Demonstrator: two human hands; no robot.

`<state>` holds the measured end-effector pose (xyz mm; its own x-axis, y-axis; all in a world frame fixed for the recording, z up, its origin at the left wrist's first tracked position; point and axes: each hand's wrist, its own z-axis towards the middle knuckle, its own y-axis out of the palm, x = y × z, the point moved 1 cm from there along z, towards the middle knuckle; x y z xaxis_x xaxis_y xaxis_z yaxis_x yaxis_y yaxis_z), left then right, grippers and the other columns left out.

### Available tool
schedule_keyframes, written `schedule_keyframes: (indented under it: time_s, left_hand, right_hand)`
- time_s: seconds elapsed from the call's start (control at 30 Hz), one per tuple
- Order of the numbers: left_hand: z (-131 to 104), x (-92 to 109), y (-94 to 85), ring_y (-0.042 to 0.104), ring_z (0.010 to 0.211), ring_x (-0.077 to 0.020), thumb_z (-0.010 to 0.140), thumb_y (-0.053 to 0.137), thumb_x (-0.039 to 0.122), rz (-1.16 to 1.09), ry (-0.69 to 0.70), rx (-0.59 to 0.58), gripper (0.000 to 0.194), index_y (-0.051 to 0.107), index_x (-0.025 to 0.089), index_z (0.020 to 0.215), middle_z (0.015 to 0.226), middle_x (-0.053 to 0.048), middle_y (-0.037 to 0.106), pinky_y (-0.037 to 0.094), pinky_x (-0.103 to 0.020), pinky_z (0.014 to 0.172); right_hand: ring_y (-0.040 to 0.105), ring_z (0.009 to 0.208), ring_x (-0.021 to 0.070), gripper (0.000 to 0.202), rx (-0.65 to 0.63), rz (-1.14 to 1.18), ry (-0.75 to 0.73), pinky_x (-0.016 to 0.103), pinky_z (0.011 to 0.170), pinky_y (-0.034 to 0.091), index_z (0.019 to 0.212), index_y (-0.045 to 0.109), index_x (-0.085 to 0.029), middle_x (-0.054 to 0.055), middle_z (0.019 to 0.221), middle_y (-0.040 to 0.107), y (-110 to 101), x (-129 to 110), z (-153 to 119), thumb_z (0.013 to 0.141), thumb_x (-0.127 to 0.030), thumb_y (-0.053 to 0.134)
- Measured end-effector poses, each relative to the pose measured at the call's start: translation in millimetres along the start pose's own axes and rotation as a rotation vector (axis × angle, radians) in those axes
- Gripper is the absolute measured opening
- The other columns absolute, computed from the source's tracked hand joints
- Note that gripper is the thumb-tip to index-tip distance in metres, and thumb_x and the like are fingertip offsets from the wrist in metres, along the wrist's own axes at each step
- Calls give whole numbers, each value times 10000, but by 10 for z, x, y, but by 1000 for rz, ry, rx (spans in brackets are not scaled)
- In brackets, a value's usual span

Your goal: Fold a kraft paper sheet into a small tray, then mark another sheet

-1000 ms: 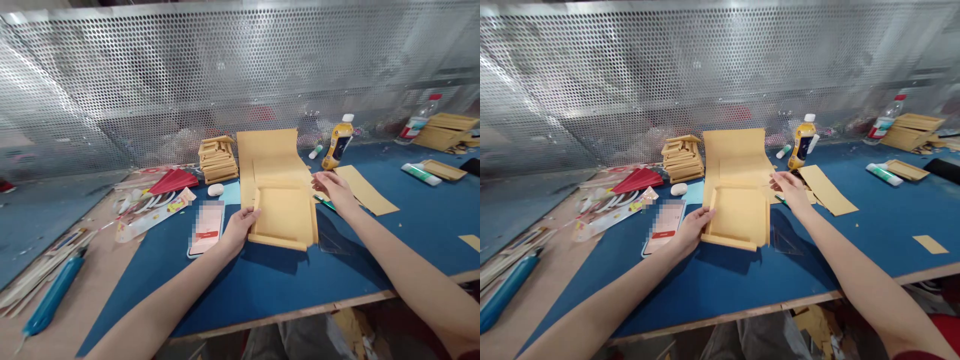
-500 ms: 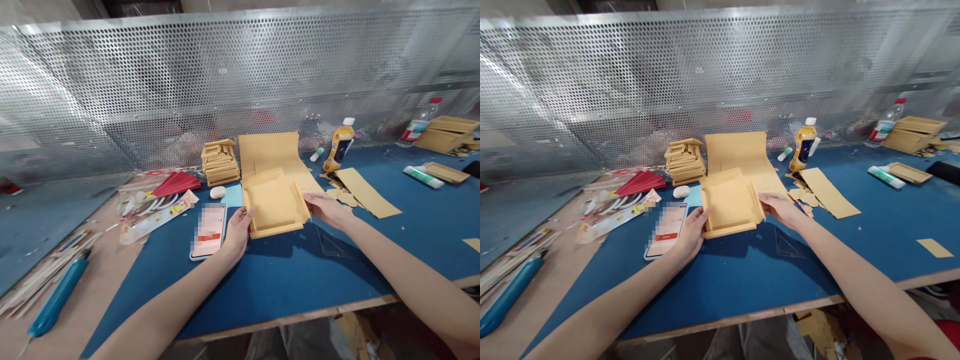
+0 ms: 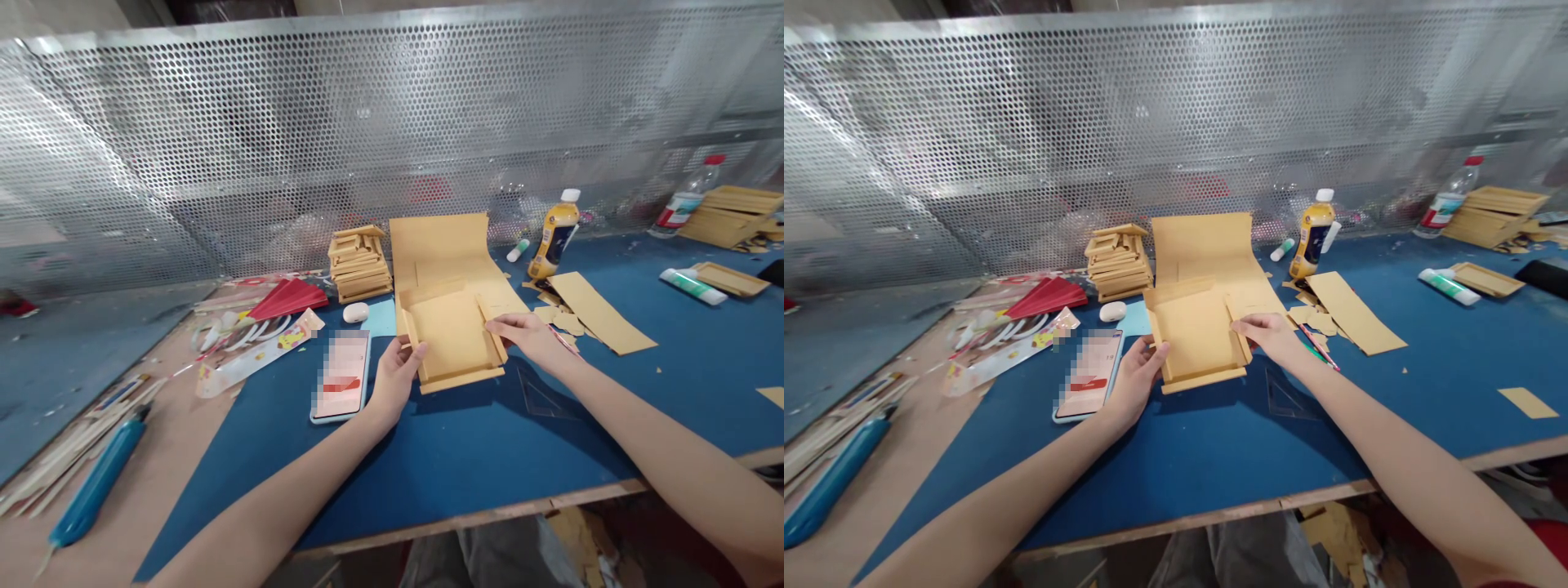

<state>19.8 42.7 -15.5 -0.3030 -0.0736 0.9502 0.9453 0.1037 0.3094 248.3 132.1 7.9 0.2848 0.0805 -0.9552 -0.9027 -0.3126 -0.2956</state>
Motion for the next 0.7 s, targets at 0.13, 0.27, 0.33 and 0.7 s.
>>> schedule_keyframes:
  time_s: [0.13,0.27,0.33,0.7]
  left_hand:
    - [0,12,5,668,957,-253,739,720,461,18,10,-10,454,524,166,1023,992,-96,694,529,-351,808]
    - [10,-1,1,678,923,-252,744,718,455,34,15,-20,448,520,164,1021,978,-96,697,535,-357,793]
    - [15,-10,-1,682,906,-247,747,717,450,41,17,-21,439,518,165,1016,965,-93,699,537,-357,791]
    - [-2,-2,7,690,859,-229,750,707,461,89,20,-33,436,526,155,1002,931,-80,704,541,-350,784]
  right_hand:
    - [505,605,126,368,-26,4,-34,276,588,421,787,708,-156,20,715,636,0,-9,-3,694,-511,679]
    - [418,531,92,336,-1,-36,-34,247,502,336,719,675,-155,-15,619,548,-6,-12,-6,670,-486,713]
    - [385,508,79,333,1,-16,-13,238,472,284,683,644,-153,-32,579,499,-1,-21,-14,657,-472,734]
    - [342,473,48,390,-131,144,28,217,419,231,687,560,-150,-58,609,440,83,-69,-70,618,-467,776]
